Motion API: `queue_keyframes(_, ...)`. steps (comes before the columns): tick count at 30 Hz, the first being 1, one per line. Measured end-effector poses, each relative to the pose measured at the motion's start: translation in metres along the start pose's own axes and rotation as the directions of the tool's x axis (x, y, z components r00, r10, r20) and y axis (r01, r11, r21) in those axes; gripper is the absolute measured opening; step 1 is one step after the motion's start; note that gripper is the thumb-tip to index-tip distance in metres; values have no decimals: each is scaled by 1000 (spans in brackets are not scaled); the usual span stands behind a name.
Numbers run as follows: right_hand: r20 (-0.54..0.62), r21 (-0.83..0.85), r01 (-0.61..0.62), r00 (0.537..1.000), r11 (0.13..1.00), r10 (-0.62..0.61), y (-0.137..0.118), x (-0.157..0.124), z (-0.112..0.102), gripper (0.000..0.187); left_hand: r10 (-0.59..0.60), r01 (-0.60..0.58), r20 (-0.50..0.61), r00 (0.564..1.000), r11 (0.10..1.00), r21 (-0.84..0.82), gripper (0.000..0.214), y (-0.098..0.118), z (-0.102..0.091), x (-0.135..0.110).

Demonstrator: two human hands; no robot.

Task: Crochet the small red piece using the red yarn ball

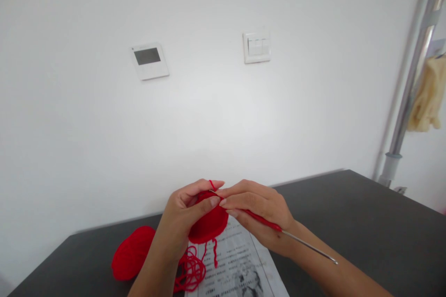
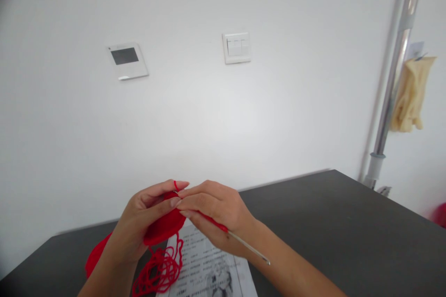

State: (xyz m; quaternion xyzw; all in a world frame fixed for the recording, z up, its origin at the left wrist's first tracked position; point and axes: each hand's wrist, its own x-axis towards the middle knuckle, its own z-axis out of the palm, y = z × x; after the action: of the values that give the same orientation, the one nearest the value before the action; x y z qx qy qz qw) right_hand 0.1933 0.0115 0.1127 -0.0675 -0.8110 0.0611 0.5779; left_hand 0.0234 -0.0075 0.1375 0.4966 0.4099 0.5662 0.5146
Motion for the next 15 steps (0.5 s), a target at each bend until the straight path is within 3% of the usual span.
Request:
queue_keyframes(10,-33,-83,-4,999,996,1,1,-5,7,23,262,-255,-91,961,964,74,8,-5,6,6)
queue_keyframes(15,-58,-159,21,998,987,-31,3,-7,12,23,455,-388,-130,881,852,352,11,-9,7,4)
